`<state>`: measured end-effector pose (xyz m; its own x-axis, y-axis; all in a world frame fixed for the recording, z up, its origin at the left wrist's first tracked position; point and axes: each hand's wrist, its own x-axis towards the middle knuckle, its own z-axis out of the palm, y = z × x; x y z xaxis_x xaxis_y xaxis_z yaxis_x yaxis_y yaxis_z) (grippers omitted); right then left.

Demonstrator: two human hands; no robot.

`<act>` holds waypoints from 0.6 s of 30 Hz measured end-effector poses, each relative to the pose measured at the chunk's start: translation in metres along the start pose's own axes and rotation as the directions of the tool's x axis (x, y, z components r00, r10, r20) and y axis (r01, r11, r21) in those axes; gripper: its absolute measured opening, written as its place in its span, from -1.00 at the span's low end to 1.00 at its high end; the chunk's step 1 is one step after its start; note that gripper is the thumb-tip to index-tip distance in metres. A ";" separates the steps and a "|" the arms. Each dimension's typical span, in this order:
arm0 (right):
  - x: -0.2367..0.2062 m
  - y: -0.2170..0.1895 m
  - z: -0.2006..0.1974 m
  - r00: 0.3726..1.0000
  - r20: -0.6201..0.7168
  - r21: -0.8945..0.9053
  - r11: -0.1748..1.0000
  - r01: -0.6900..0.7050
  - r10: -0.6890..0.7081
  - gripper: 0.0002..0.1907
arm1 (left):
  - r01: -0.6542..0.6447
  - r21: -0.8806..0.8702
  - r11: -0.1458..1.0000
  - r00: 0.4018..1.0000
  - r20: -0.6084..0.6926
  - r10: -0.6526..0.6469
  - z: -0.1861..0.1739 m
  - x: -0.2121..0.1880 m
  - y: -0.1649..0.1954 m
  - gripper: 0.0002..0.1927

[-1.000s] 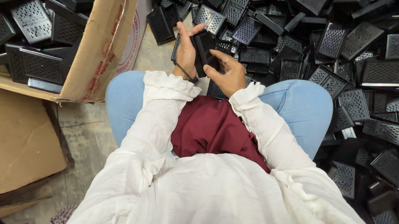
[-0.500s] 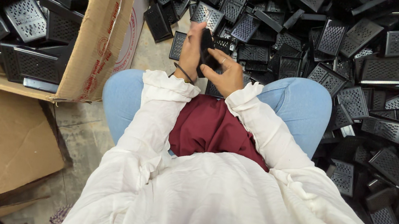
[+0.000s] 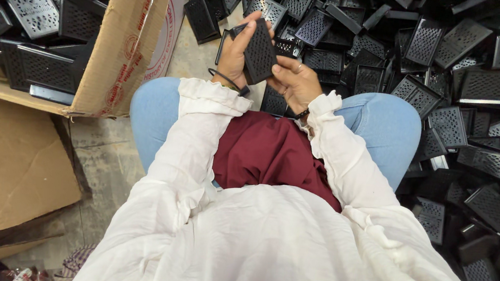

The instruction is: The person sits on the floor and repeatedly picks up small black perforated metal components from a large pile, inspects them by turning them over, and places them into a cardboard box. The person continues this cycle of picking, inspecting, and placing components into the box.

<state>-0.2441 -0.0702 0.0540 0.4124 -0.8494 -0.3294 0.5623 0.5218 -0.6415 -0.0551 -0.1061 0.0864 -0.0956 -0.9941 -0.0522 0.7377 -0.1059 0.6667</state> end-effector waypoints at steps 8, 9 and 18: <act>-0.003 -0.027 -0.003 0.956 -0.150 -0.024 0.968 0.251 -0.252 -0.68 | 0.037 0.694 0.719 0.990 0.074 -0.123 0.008 -0.021 0.002 -0.56; -0.003 -0.029 0.000 0.955 -0.118 -0.019 0.962 0.274 -0.274 -0.69 | 0.001 0.659 0.752 0.990 0.104 -0.092 0.010 -0.023 0.007 -0.60; 0.035 0.020 0.020 0.664 0.722 -0.690 -0.132 0.711 -0.197 -0.41 | -0.476 0.517 0.712 0.778 -0.129 0.614 -0.026 -0.005 0.152 -0.77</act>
<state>-0.2039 -0.0875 0.0434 0.6799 -0.6093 0.4079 -0.2759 -0.7280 -0.6277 0.0748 -0.1181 0.1684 0.4650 -0.8422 0.2729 0.2251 0.4107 0.8836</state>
